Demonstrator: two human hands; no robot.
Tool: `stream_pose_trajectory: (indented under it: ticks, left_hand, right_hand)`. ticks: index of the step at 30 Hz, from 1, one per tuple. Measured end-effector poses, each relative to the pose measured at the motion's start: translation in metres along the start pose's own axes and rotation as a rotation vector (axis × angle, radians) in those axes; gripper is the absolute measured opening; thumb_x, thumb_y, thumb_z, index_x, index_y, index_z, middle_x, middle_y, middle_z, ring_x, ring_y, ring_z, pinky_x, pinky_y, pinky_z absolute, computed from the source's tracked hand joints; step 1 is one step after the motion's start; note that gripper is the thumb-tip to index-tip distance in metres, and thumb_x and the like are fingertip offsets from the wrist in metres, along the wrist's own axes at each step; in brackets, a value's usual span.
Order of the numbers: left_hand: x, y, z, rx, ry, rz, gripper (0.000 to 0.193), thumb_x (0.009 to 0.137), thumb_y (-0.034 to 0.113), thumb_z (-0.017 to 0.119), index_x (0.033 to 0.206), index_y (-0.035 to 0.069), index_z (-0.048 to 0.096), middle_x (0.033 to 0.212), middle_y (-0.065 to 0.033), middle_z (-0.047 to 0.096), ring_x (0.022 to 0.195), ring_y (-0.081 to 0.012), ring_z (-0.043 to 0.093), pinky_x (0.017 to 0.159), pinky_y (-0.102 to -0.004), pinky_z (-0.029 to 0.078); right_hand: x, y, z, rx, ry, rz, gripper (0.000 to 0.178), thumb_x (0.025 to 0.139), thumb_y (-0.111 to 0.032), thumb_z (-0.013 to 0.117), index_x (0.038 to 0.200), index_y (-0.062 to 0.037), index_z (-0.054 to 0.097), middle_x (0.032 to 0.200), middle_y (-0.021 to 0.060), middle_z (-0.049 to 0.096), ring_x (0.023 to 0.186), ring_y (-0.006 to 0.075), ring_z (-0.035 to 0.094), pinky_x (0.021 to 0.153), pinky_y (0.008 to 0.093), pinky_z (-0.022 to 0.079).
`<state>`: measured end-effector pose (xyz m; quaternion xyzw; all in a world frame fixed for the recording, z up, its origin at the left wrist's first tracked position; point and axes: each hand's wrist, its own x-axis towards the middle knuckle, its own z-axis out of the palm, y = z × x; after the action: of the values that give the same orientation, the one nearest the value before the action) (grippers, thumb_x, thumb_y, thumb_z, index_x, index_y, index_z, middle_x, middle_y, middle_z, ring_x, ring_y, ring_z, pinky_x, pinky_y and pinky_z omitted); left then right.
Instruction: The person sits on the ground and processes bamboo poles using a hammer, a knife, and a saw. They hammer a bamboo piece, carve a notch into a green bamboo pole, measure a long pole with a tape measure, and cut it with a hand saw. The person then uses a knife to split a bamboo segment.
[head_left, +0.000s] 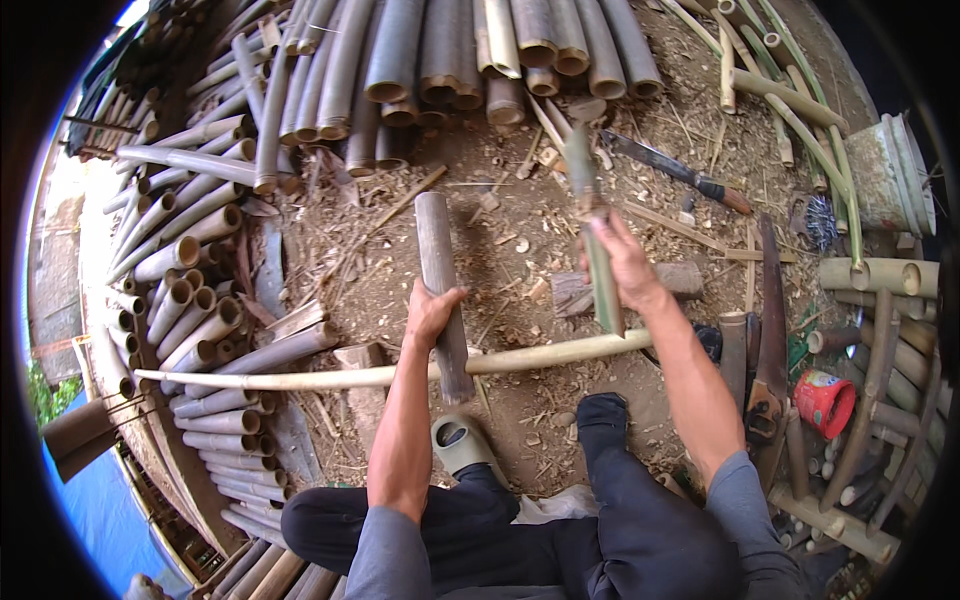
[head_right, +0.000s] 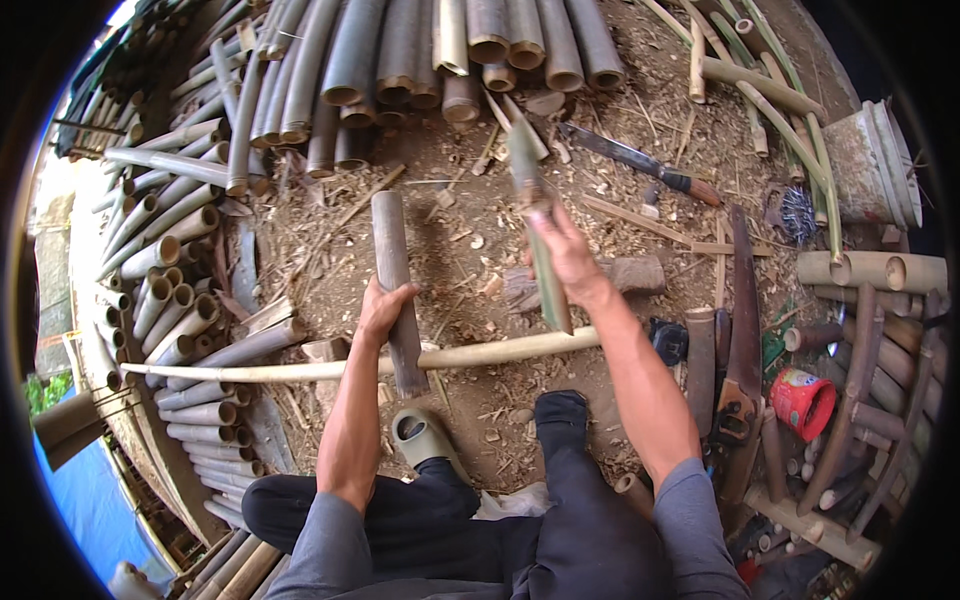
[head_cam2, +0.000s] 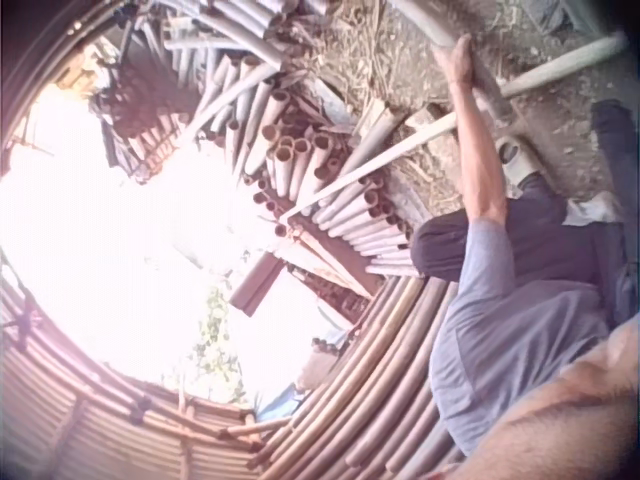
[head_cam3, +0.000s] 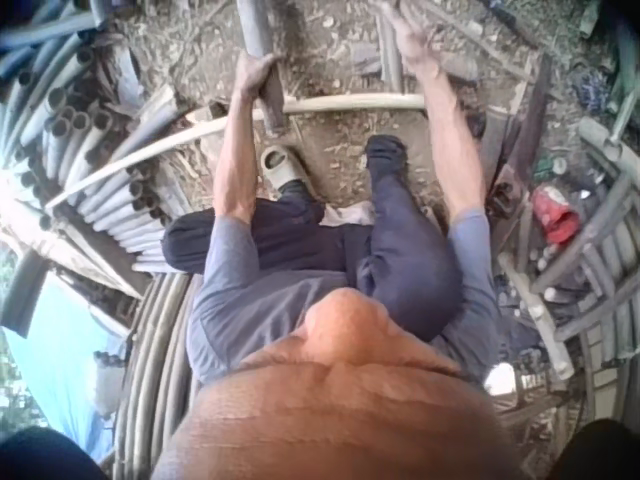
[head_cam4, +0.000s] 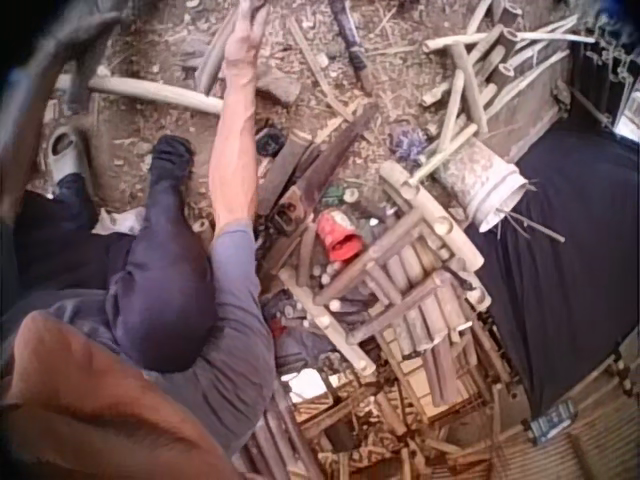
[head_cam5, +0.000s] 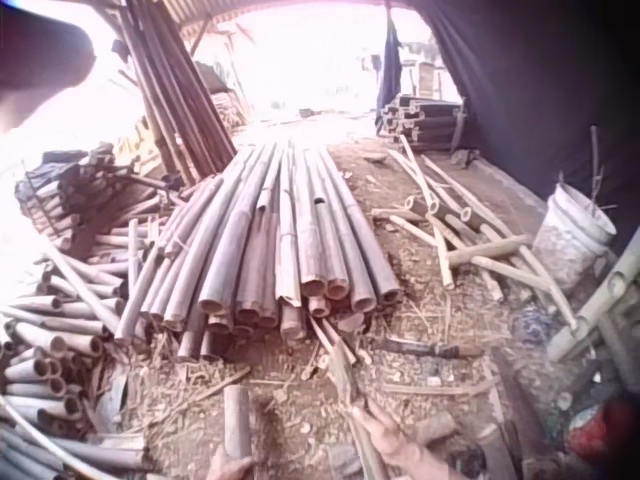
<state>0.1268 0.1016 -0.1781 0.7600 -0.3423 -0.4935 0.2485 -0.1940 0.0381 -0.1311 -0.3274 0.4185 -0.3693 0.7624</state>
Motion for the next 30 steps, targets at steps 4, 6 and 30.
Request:
stream_pose_trajectory:
  ticks: [4, 6, 30]
  left_hand:
    - [-0.049, 0.013, 0.021, -0.134, -0.038, 0.179, 0.068, 0.071, 0.024, 0.078, 0.122, -0.006, 0.045, 0.100, -0.0184, 0.062, 0.084, -0.0248, 0.064, 0.069, -0.0384, 0.055]
    - [-0.063, 0.033, 0.016, -0.121, -0.034, 0.158, 0.066, 0.072, 0.026, 0.077, 0.121, -0.004, 0.045, 0.099, -0.0183, 0.061, 0.084, -0.0255, 0.064, 0.069, -0.0381, 0.055]
    - [-0.078, 0.037, 0.020, -0.149, -0.058, 0.238, 0.061, 0.074, 0.024, 0.077, 0.119, -0.003, 0.046, 0.099, -0.0174, 0.061, 0.083, -0.0241, 0.063, 0.070, -0.0369, 0.055]
  right_hand:
    - [-0.009, 0.013, 0.015, -0.140, -0.116, 0.077, 0.064, 0.102, -0.028, 0.050, 0.156, -0.0138, 0.019, 0.096, 0.0052, 0.058, 0.074, 0.0118, 0.062, 0.063, 0.0291, 0.059]
    - [-0.018, 0.018, 0.021, -0.199, -0.172, 0.100, 0.066, 0.101, -0.027, 0.053, 0.156, -0.0121, 0.020, 0.097, 0.0035, 0.057, 0.073, 0.0104, 0.061, 0.063, 0.0267, 0.057]
    - [-0.047, 0.047, 0.021, -0.154, -0.302, 0.269, 0.061, 0.100, -0.030, 0.056, 0.154, -0.0159, 0.031, 0.095, 0.0013, 0.059, 0.070, 0.0098, 0.060, 0.062, 0.0267, 0.055]
